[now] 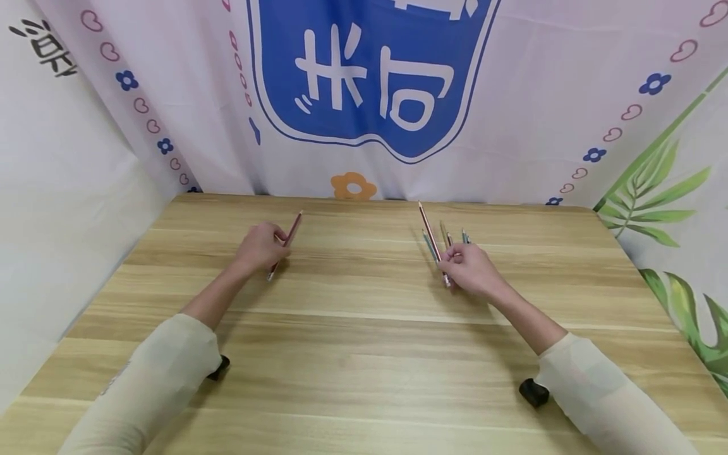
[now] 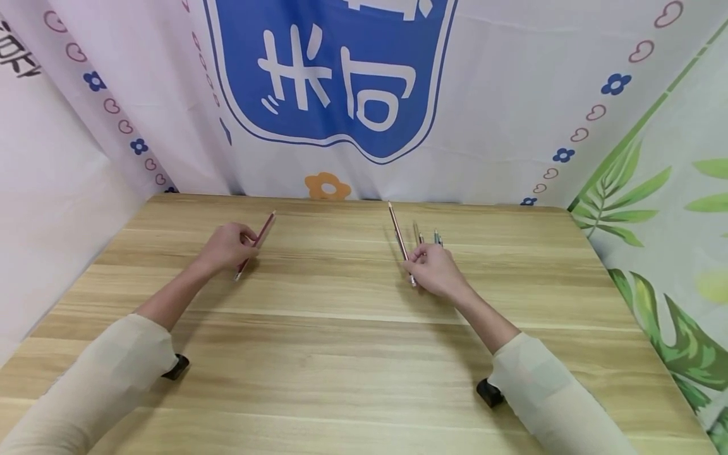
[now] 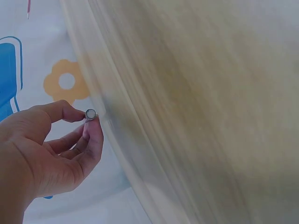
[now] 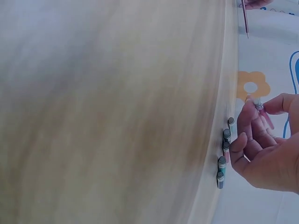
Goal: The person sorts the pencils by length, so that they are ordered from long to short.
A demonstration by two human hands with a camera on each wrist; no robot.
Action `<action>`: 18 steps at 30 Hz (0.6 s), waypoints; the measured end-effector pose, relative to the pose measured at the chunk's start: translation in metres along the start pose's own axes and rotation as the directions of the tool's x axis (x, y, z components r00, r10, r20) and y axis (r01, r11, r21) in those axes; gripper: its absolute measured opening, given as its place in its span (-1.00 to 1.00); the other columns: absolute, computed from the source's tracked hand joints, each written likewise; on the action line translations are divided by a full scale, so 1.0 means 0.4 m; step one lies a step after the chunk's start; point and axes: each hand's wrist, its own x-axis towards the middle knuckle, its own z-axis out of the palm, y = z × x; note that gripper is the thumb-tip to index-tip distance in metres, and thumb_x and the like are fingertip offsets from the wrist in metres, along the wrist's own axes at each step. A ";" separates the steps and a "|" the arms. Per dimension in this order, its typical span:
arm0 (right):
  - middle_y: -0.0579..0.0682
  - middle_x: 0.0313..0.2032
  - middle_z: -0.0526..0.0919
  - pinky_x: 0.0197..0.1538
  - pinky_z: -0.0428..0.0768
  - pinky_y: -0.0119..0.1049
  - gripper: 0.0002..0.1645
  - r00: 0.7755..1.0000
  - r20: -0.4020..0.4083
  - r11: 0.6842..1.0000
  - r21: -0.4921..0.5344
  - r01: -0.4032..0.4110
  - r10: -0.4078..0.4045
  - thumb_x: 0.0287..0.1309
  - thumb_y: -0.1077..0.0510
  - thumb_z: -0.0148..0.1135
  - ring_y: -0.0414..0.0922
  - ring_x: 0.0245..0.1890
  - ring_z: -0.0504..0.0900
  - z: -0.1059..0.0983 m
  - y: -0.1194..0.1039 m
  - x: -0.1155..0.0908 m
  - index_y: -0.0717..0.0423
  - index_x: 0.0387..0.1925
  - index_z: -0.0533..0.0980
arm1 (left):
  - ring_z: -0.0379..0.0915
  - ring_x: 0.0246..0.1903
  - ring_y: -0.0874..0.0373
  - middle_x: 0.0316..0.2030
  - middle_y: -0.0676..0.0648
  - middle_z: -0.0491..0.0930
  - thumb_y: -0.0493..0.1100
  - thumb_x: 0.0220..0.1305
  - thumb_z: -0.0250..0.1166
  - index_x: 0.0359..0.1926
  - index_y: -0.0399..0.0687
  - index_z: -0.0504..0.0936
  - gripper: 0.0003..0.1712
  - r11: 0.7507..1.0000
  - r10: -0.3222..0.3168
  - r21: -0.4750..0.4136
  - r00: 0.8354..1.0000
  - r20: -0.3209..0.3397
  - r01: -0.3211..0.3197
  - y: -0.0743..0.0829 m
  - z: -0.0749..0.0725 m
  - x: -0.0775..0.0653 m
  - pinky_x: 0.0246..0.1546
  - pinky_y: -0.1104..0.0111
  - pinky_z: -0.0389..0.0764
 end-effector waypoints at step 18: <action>0.15 -0.38 0.65 -0.39 0.81 -0.25 -0.85 1.000 -0.022 0.993 0.119 -0.014 0.016 0.30 0.35 0.26 -0.15 -0.57 0.67 -0.001 -0.014 0.003 0.44 -0.20 0.54 | 0.52 -0.61 0.23 -0.37 -0.31 0.70 -0.35 0.25 0.35 -0.02 -0.59 0.59 -0.64 1.000 0.003 0.028 1.000 -0.012 -0.002 -0.045 -0.031 -0.012 -0.61 0.45 0.58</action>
